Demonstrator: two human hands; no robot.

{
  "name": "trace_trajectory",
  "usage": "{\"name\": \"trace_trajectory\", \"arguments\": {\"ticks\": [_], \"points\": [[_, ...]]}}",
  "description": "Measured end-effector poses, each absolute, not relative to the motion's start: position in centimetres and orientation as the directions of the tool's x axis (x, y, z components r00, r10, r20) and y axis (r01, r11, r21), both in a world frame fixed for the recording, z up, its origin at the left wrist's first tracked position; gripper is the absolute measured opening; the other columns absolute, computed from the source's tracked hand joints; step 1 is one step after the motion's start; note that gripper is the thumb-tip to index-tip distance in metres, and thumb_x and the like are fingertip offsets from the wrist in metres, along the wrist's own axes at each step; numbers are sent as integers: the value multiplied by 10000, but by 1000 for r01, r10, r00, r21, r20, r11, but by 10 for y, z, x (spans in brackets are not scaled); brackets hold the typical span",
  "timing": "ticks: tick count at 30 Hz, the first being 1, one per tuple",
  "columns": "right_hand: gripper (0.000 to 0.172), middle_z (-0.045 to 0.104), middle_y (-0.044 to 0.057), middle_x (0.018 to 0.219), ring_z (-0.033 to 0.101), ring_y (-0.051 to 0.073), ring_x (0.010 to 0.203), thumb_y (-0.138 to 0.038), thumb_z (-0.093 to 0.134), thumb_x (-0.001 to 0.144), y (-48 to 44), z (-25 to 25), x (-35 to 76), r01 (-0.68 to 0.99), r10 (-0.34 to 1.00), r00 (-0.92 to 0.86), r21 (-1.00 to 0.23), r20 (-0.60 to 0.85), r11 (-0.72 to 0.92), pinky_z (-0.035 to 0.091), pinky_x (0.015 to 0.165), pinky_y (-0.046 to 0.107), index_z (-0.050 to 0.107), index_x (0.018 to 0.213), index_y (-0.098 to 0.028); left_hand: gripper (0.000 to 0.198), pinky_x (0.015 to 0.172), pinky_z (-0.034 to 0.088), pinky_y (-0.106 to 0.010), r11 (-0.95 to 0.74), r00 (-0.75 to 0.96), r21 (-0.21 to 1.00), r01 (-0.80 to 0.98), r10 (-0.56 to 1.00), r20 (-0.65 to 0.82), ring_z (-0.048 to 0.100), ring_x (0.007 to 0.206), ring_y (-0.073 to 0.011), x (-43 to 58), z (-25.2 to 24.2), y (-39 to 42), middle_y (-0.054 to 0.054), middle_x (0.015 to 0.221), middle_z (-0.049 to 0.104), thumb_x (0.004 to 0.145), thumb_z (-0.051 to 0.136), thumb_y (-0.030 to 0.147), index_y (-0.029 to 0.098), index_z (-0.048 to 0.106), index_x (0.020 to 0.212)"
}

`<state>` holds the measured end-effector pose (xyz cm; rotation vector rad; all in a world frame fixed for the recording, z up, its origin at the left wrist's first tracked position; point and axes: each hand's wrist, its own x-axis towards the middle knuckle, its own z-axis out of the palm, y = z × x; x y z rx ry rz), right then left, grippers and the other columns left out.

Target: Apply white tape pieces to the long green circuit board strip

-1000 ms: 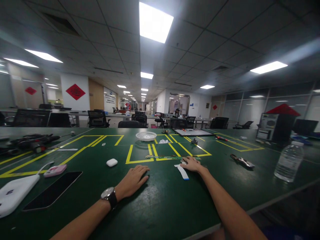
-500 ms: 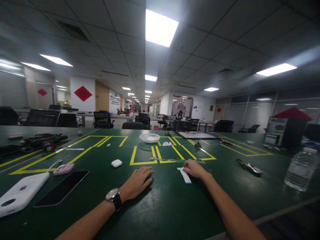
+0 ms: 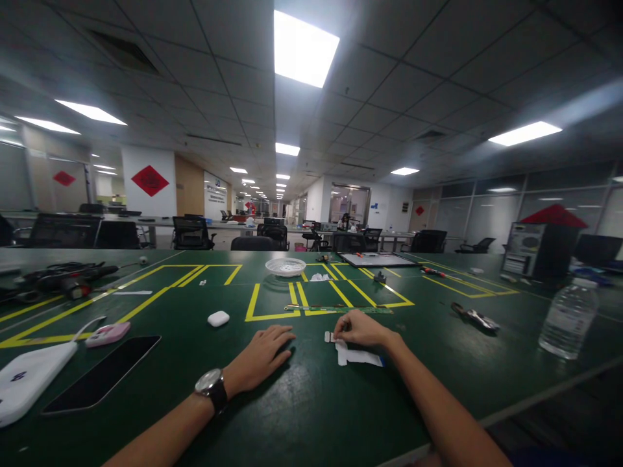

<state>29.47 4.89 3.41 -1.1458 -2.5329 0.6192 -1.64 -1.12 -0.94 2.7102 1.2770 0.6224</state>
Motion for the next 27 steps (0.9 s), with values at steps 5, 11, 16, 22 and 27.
{"name": "trace_trajectory", "arguments": {"ticks": [5,11,16,22,27], "points": [[332,710,109,1050,633,235,986,-352,508,890,61,28,297,786,848,-408,-342,339,515,457,888,330,727,1026,-142,371,1074,334,-446,-648,572,245,721,756,318,412,1326,-249,-16,-9,-12,-57,1456,456,1010,397,411,282,503,1340],[647,520,184,1353,473,365,1246,-640,308,925,76,9,301,967,971,-206,-128,120,221,341,1006,548,540,1363,-224,362,1057,348,-436,-662,572,232,713,740,352,434,1304,-250,-16,-12,-8,-58,1438,473,1008,399,411,287,515,1328],[651,535,158,1346,481,333,1244,-646,278,932,75,7,288,909,923,-370,-165,111,384,339,1033,518,563,1341,-226,345,1061,351,-433,-660,557,204,723,731,395,439,1299,-247,-17,-10,-6,-50,1419,492,1005,409,399,282,536,1304],[556,557,142,1340,519,278,1217,-550,425,927,55,16,263,655,704,-697,-278,139,703,387,1037,394,612,1281,-165,340,1070,363,-422,-650,525,202,733,729,439,477,1263,-238,-17,1,-7,-49,1362,544,1013,394,382,254,542,1290],[374,649,86,1215,592,223,1108,-418,561,885,36,22,253,471,539,-821,-311,188,826,427,989,320,680,1161,-195,351,1045,386,-417,-651,557,230,723,747,363,475,1273,-238,-15,-1,-11,-51,1391,523,1012,399,389,266,518,1318]]}}
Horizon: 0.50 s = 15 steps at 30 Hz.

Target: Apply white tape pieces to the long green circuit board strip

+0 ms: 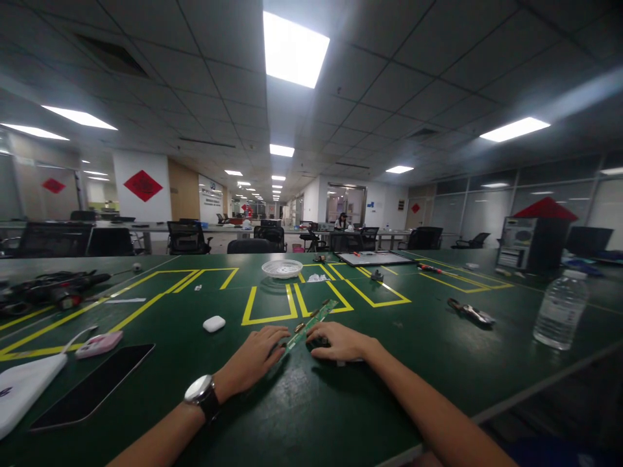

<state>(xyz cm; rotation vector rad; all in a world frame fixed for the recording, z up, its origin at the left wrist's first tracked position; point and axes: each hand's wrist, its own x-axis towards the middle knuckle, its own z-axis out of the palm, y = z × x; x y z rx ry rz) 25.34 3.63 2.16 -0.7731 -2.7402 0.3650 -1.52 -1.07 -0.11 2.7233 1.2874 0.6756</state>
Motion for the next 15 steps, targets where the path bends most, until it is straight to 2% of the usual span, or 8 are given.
{"name": "trace_trajectory", "arguments": {"ticks": [3,6,8,12,15], "points": [[352,653,90,1205,591,218,1110,-393,550,897,39,19,254,515,577,-778,-275,249,812,420,998,318,682,1156,-196,372,1042,376,-442,-639,578,241,730,766,282,440,1310,-254,-11,-5,-13,-55,1449,471,1006,409,411,281,503,1342],[491,541,149,1368,498,284,1248,-474,492,921,49,12,255,693,712,-635,-186,299,696,348,1073,425,598,1293,-170,360,1035,366,-453,-644,596,243,725,764,246,426,1319,-260,-8,-7,-13,-48,1449,474,1011,394,424,293,529,1318],[586,464,179,1438,429,327,1314,-535,420,940,55,8,255,757,765,-597,-146,242,637,307,1091,498,520,1374,-153,339,1028,368,-439,-662,612,249,707,749,254,445,1296,-250,-7,-6,-12,-38,1406,516,1018,379,417,296,558,1279],[645,470,188,1432,434,334,1313,-587,364,943,57,5,254,731,743,-653,-134,143,669,313,1088,497,496,1397,-148,325,1027,374,-402,-685,613,281,672,727,308,487,1234,-227,-7,0,-13,-28,1333,563,1026,359,410,281,620,1170],[634,498,165,1414,474,308,1282,-595,395,932,48,10,254,658,679,-719,-169,145,733,341,1082,435,525,1376,-161,325,1029,380,-395,-681,592,297,669,730,341,498,1216,-223,-8,2,-13,-38,1315,571,1023,371,403,275,591,1226]]}}
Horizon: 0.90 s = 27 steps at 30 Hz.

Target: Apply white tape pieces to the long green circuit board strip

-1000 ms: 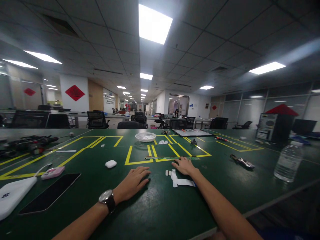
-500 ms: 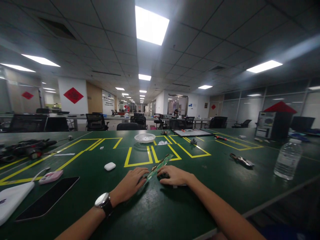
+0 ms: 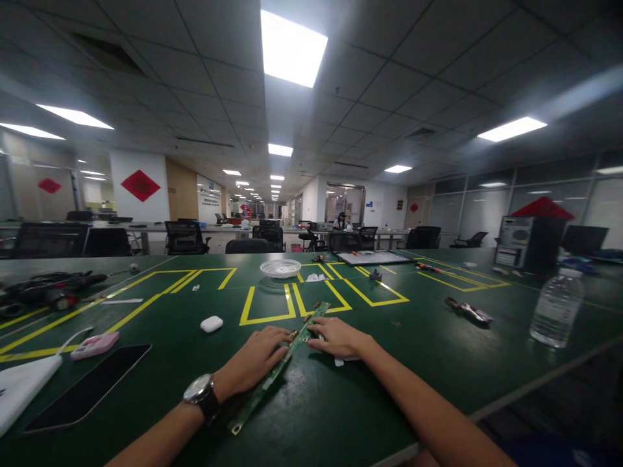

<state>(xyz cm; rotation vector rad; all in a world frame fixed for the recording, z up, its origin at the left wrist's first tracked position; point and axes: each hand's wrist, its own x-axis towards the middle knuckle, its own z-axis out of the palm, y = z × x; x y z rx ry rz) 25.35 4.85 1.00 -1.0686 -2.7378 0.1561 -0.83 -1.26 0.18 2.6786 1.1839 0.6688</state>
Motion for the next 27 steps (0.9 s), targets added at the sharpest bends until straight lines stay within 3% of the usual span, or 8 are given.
{"name": "trace_trajectory", "arguments": {"ticks": [7,11,16,19,27], "points": [[456,566,94,1342,525,229,1222,-426,548,897,28,30,251,431,489,-852,-279,188,858,359,1072,337,593,1295,-208,370,1059,358,-423,-675,613,286,680,738,282,439,1306,-240,-4,-4,-17,-29,1440,477,997,436,408,315,494,1350],[459,593,103,1251,552,235,1142,-295,638,799,35,37,269,535,596,-765,-275,244,799,404,1008,350,610,1246,-190,402,1077,319,-437,-672,630,263,692,741,232,384,1362,-240,-1,-6,-19,-38,1505,407,1002,416,418,299,461,1384],[430,646,92,1062,592,231,960,-246,680,708,49,32,291,675,709,-701,-252,75,694,462,834,318,670,1130,-163,402,1070,301,-431,-683,651,248,687,730,207,357,1385,-236,-1,-7,-18,-40,1504,413,1016,365,443,311,458,1385],[349,647,72,972,588,193,834,-237,657,720,51,27,288,687,725,-684,-264,78,677,454,725,277,692,1059,-159,428,1074,289,-427,-682,650,240,691,732,206,345,1391,-242,-1,-7,-19,-50,1520,385,1010,370,470,305,445,1398],[262,634,72,978,570,183,868,-245,662,746,50,17,270,648,694,-690,-251,207,719,426,762,267,686,992,-160,454,1076,275,-424,-675,645,221,704,738,199,335,1397,-246,1,-6,-19,-71,1513,396,1003,376,496,286,446,1400]]}}
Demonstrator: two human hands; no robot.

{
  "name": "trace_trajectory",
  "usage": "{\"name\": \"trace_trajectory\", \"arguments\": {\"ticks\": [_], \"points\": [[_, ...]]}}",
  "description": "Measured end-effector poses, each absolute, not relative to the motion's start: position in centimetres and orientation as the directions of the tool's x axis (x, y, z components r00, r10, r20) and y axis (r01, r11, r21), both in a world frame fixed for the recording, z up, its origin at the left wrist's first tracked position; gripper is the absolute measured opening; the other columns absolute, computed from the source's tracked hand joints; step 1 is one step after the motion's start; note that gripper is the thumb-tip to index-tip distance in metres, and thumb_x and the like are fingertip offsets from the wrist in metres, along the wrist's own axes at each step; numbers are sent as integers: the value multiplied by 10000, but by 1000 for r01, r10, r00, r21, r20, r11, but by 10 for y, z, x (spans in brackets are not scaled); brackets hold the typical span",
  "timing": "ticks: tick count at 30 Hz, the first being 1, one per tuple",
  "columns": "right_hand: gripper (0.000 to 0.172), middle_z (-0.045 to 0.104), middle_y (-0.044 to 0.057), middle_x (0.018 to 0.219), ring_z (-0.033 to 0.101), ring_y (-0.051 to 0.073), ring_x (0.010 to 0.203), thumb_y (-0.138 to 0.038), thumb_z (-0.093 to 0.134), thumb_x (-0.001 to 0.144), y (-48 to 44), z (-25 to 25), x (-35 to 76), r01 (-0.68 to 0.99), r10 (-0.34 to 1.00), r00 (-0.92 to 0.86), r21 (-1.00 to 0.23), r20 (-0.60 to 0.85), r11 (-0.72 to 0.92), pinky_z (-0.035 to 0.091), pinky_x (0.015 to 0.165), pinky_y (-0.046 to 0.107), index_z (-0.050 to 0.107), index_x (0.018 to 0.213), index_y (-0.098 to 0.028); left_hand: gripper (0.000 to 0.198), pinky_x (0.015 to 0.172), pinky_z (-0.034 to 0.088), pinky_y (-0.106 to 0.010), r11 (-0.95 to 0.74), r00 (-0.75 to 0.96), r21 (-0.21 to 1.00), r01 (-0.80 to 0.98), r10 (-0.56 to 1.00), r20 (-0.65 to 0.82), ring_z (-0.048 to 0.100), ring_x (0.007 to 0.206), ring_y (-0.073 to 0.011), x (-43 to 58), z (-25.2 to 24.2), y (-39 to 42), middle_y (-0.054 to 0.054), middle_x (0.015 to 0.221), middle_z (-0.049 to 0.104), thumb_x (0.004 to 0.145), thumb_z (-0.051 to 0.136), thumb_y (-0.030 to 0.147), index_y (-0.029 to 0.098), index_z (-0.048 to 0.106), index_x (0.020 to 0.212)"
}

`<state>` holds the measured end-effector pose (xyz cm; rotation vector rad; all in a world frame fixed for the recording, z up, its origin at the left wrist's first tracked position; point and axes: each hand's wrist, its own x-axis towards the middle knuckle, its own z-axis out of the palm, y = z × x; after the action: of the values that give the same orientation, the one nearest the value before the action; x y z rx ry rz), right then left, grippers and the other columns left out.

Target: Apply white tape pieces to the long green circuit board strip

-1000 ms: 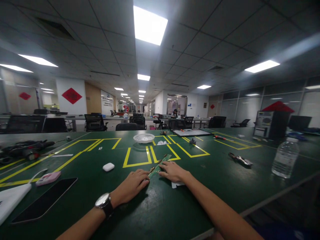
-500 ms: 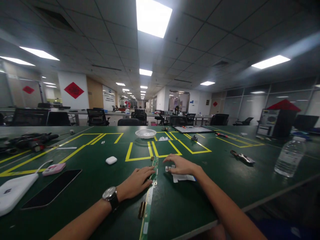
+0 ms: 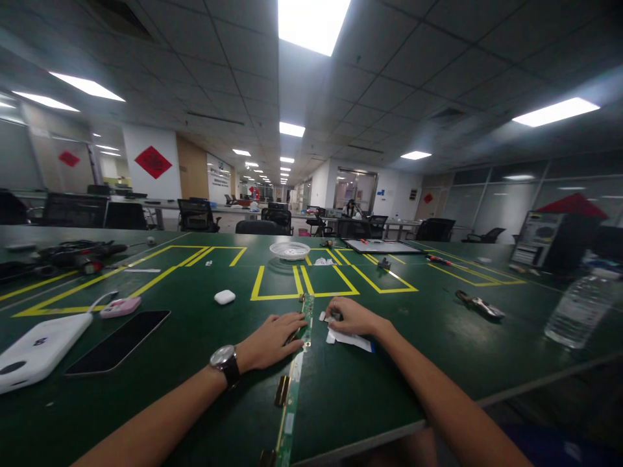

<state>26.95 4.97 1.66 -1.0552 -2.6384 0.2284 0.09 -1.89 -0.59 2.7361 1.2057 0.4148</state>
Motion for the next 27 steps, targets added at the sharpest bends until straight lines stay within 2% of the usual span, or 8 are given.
{"name": "trace_trajectory", "arguments": {"ticks": [8,15,27], "points": [[117,642,44,845,554,153,767,-277,671,770,40,13,250,685,724,-637,-238,264,689,369,664,234,659,805,-165,471,1070,282,-411,-672,640,223,707,741,204,344,1393,-240,1,-4,-20,-69,1510,402,1005,359,506,282,431,1413],[142,652,30,817,544,138,716,-281,668,766,32,14,239,688,731,-635,-247,250,682,335,617,229,655,851,-168,489,1070,284,-414,-675,641,224,703,737,212,352,1386,-249,0,-7,-18,-76,1507,406,1000,356,514,261,442,1410],[156,657,33,815,556,140,710,-274,668,769,32,9,235,654,701,-647,-255,301,713,361,624,226,655,881,-166,491,1078,258,-421,-681,649,246,690,732,207,332,1397,-251,-2,-12,-13,-72,1527,375,1002,363,512,273,406,1429]]}}
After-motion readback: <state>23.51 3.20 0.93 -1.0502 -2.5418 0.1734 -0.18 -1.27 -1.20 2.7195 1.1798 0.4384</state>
